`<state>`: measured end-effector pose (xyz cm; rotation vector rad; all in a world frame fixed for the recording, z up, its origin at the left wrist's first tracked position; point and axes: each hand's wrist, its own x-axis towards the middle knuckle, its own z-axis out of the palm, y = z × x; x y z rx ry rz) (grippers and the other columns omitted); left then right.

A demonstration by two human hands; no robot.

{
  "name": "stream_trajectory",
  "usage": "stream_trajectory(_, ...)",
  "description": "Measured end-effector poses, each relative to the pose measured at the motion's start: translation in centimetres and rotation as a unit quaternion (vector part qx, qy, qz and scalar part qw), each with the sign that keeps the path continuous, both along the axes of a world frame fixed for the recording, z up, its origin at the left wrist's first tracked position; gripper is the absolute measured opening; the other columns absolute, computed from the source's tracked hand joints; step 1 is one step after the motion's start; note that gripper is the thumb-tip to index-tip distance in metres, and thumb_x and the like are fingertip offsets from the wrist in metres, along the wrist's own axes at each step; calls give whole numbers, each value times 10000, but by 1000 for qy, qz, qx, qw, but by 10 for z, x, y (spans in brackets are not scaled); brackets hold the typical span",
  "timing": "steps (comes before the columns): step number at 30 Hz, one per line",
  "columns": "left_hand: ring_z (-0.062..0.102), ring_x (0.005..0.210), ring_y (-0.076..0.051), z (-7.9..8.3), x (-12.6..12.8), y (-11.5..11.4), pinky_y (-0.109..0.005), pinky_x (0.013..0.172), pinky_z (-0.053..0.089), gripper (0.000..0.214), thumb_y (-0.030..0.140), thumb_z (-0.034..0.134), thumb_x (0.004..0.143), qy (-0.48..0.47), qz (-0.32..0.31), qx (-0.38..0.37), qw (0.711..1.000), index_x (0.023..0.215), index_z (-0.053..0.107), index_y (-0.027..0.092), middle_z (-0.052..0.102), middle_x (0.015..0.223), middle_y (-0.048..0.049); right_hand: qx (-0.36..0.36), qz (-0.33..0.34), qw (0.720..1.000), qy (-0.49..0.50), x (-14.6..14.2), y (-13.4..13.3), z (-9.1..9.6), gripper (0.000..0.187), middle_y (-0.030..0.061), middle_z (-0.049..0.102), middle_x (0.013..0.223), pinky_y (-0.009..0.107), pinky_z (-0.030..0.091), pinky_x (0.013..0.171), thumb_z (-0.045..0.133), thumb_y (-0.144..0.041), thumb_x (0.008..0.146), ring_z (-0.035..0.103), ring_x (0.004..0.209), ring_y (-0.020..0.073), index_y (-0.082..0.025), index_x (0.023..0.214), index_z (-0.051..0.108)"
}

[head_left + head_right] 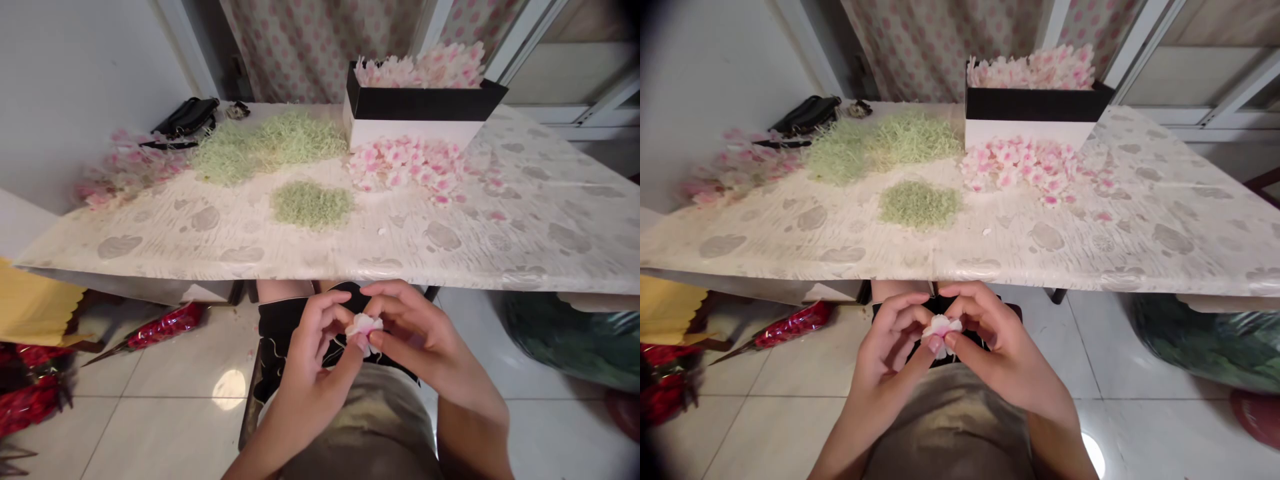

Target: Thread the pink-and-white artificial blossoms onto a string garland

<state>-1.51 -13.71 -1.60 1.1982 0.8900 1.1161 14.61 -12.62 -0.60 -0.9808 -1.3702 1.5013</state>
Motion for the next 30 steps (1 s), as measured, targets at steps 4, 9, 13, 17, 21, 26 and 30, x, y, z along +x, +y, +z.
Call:
stream_trajectory(4,574,830,-97,-2,0,8,-196,802,469,321,142,580,922,-6,-3,-14,1000,1182,486,304,564,873,38,-5,-29,1000,-2,-1,2,-6,354,-34,609,842,193,458,652,579,-132,890,599,786,103,-322,1184,521)
stream_trajectory(9,608,808,-91,-5,1,17,-187,775,488,293,154,588,914,38,-1,-1,999,1144,480,300,606,852,49,3,-74,997,-13,-6,2,-12,326,-35,603,860,207,481,705,568,-151,900,603,794,104,-329,1169,520)
stream_trajectory(13,642,834,-91,-2,1,27,-177,786,501,233,149,611,894,91,14,28,995,1063,513,276,652,879,43,32,-121,992,-15,-10,-2,-20,328,-28,606,894,227,514,763,562,-184,906,622,831,113,-335,1188,490)
stream_trajectory(17,658,817,-92,4,-8,46,-158,756,512,184,135,648,853,116,71,50,989,957,537,240,659,847,38,135,-236,956,-110,4,12,-25,263,-2,602,911,255,545,778,515,-183,918,638,848,128,-283,1160,490)
stream_trajectory(21,648,764,-76,10,-13,58,-123,708,502,203,148,699,811,128,166,64,976,927,550,223,650,814,44,206,-266,914,-226,22,62,-17,155,29,638,920,287,536,779,493,-126,901,639,855,153,-218,990,580)
stream_trajectory(26,661,719,-87,13,-12,47,-135,684,523,203,185,725,793,123,248,57,959,906,562,226,677,788,43,224,-185,885,-364,10,130,-8,153,36,656,815,336,521,734,557,-43,834,627,747,166,-157,779,642)
stream_trajectory(30,681,714,-96,2,-17,37,-144,687,539,201,176,720,789,115,271,56,954,910,568,227,696,783,36,221,-168,854,-440,-14,147,-18,110,45,664,978,381,533,788,616,-232,902,642,875,181,-138,954,643)
